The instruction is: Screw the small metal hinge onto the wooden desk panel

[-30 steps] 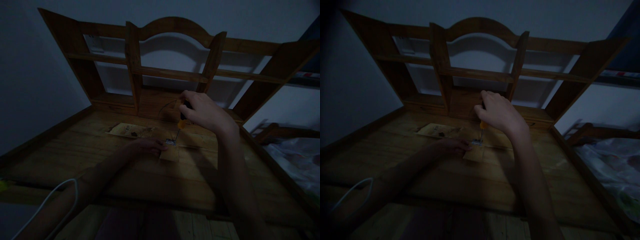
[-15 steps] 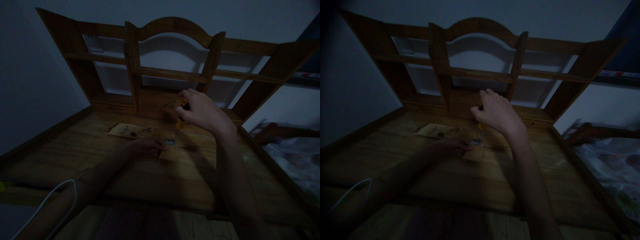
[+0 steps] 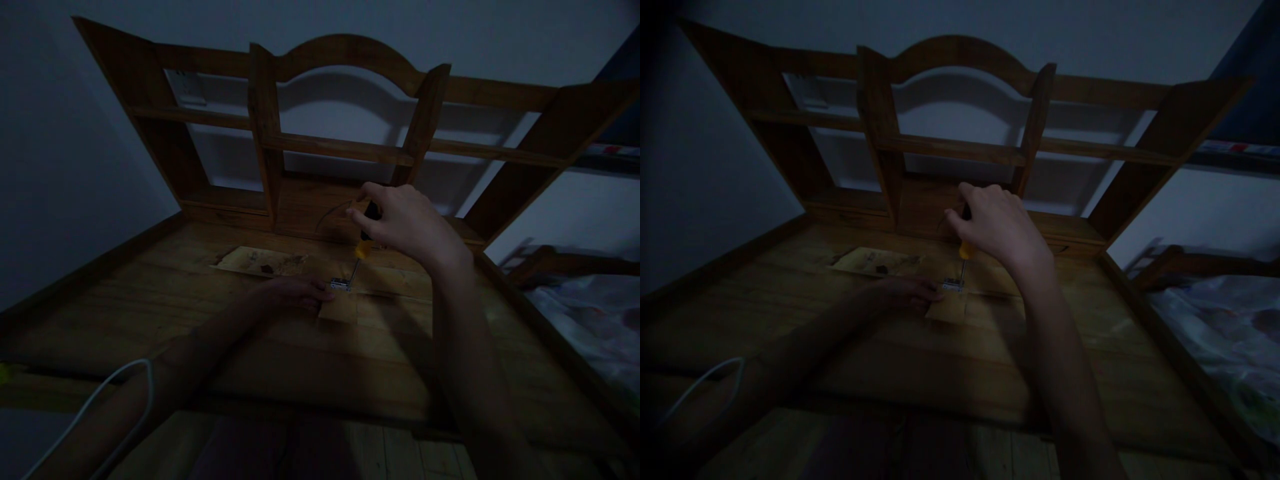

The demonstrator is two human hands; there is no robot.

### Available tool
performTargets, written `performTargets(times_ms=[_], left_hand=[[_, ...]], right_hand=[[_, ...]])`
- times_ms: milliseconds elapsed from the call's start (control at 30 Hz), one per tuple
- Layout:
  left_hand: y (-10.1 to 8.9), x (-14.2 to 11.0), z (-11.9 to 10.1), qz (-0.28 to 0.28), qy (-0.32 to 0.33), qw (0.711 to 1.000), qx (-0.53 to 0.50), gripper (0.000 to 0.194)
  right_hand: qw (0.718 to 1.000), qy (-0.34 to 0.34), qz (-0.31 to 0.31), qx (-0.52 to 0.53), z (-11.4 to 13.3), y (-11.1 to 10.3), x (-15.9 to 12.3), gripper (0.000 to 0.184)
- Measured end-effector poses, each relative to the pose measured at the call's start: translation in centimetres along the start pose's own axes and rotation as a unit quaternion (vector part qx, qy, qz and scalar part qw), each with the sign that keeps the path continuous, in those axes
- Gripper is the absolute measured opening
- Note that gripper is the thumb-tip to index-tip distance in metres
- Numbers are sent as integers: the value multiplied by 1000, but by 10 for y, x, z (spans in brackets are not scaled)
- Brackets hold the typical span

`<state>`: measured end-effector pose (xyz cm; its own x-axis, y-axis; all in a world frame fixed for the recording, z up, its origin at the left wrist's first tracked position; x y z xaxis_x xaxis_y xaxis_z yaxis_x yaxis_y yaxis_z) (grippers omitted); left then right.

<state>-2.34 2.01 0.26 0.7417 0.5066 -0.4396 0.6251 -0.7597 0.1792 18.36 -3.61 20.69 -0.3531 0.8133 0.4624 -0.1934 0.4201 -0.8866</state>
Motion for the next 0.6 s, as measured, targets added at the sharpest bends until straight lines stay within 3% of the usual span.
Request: performTargets(times_ms=[200, 333, 467, 600], left_hand=[[4, -2, -3, -6, 2, 1000, -5, 39], [4, -1, -2, -9, 1, 1000, -9, 38], [4, -1, -2, -14, -9, 1000, -6, 37], [3, -1, -2, -12, -4, 1000, -4, 38]], right_hand=[[997, -45, 19, 55, 1, -1, -2, 40], [998, -30, 11, 55, 0, 2, -2, 33], [999, -5, -2, 31, 0, 6, 0, 38], [999, -21, 3, 48, 3, 8, 1, 43]])
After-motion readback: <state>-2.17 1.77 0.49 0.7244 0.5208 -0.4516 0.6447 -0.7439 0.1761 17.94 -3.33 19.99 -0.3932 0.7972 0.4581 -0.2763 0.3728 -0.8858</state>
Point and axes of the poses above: each hand's wrist, its own x-axis towards the middle knuckle, its own y-axis out of the palm, z = x × y, the point moved 1 cm from there along x, towards the middle knuckle, and after that the axes turned 2 degrees about -z, right-handed, at the moved point
